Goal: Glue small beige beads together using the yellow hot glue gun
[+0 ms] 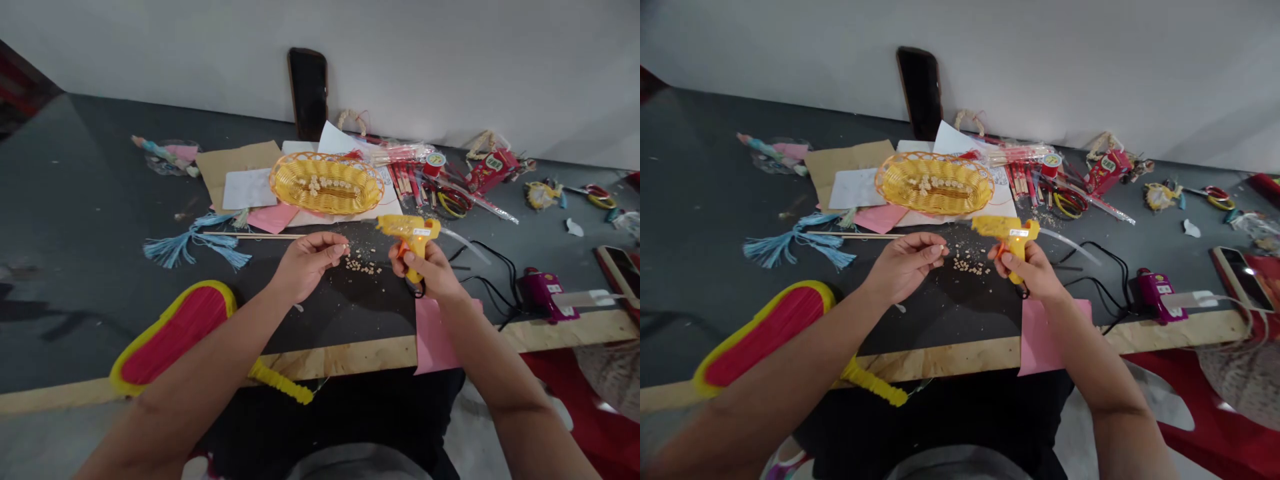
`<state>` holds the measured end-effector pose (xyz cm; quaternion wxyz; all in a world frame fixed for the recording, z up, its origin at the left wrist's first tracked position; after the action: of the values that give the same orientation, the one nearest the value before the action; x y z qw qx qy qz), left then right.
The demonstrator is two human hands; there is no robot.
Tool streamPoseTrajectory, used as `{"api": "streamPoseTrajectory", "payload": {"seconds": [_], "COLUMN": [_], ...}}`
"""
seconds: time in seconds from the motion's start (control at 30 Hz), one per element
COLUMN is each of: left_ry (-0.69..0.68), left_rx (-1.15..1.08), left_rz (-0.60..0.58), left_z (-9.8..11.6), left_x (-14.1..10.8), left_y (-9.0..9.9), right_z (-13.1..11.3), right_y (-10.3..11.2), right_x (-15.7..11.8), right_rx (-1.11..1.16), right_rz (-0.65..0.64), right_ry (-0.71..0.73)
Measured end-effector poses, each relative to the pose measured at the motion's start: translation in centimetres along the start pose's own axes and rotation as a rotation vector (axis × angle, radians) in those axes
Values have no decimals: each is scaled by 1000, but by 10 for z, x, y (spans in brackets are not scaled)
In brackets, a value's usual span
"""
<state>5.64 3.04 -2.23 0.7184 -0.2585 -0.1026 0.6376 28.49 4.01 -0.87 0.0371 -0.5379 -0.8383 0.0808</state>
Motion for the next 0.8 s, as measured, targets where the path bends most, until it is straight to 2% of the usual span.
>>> {"api": "streamPoseTrajectory", "payload": {"seconds": [0.17, 0.47, 0.8], "left_ry": [17, 9, 2], "left_rx": [-33, -44, -34], "left_rz": [71, 124, 109], "left_z": [4, 12, 10], "left_x": [0, -1, -2], "left_y": [0, 0, -1], "right_z": [0, 4, 7], "right_y": [-7, -5, -4], "right_x": [-6, -8, -9], "right_rx": [-143, -174, -223], "right_rz": [-190, -211, -242], "right_ry": [-85, -31, -17]}}
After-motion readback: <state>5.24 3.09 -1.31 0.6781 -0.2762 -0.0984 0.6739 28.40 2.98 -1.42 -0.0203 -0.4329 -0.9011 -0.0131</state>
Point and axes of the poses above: each hand's wrist, its own x-axis towards the middle knuckle, its own y-axis out of the back of the hand, z = x × y, the point moved 2 cm from there along x, towards the middle knuckle, and after that the axes turned 4 degrees about -z, right-handed, at the moved point
